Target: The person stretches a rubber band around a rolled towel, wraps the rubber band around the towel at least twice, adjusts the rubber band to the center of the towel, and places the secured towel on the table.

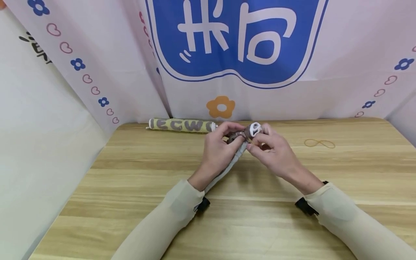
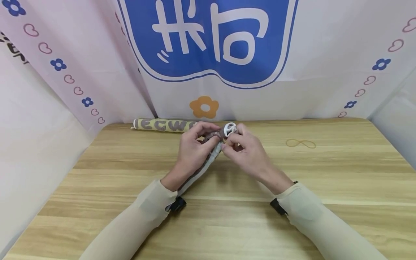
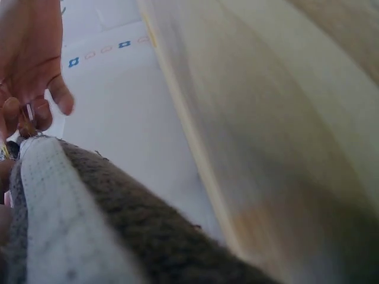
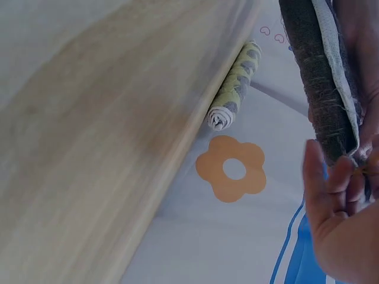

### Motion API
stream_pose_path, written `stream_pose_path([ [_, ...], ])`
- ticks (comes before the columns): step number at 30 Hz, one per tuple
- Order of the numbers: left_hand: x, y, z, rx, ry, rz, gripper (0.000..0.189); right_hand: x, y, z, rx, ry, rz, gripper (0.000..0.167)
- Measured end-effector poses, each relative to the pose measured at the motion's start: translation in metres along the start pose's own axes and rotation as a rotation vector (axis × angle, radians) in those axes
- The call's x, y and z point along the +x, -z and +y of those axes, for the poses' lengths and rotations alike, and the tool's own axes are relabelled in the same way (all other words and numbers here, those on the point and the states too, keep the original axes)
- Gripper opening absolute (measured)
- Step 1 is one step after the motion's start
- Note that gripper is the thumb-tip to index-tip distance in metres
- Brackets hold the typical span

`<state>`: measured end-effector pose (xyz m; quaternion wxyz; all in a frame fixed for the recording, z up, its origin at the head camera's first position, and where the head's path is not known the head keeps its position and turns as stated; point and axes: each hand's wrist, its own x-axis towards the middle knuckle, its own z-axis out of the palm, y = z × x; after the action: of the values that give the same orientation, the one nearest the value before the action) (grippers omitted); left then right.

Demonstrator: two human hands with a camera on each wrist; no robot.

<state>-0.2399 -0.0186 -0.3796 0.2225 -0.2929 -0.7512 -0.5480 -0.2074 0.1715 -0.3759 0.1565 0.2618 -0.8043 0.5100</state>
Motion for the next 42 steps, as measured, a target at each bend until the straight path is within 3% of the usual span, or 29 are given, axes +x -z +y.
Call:
stream_pose_path([
  [3, 0.001, 0.000, -0.001, 0.009, 0.005, -0.008, 0.018, -0.002, 0.003, 0.002, 0.059, 0.019, 0.020, 0.019],
  [6, 0.003, -0.001, -0.001, 0.016, 0.015, -0.027, 0.017, -0.003, 0.008, 0.003, 0.166, -0.024, 0.017, 0.012],
  [12, 0.005, -0.004, -0.001, 0.040, 0.030, -0.036, 0.019, -0.001, 0.011, 0.004, 0.315, -0.114, 0.049, 0.022],
  [15, 0.005, -0.006, -0.001, 0.040, 0.037, -0.041, 0.020, -0.002, 0.010, 0.003, 0.284, -0.156, 0.045, 0.025],
  [18, 0.004, -0.009, 0.002, 0.036, 0.031, -0.042, 0.019, -0.004, 0.009, 0.000, 0.132, -0.167, 0.032, 0.027],
  [21, 0.006, -0.008, 0.007, 0.017, 0.019, -0.037, 0.016, -0.003, 0.010, -0.005, -0.036, -0.122, 0.054, 0.021],
  [25, 0.010, -0.002, 0.015, -0.092, 0.055, -0.080, 0.017, 0.001, 0.014, -0.011, -0.115, -0.046, 0.106, 0.010],
  [31, 0.012, 0.008, 0.019, -0.288, 0.177, -0.176, 0.025, 0.006, 0.022, -0.016, -0.021, -0.105, 0.107, 0.015],
  [37, 0.008, 0.005, 0.021, -0.281, 0.211, -0.173, 0.041, 0.009, 0.018, -0.018, 0.129, -0.204, 0.086, 0.024],
  [42, 0.007, 0.003, 0.022, -0.222, 0.206, -0.162, 0.049, 0.011, 0.016, -0.018, 0.057, -0.245, 0.047, 0.022],
])
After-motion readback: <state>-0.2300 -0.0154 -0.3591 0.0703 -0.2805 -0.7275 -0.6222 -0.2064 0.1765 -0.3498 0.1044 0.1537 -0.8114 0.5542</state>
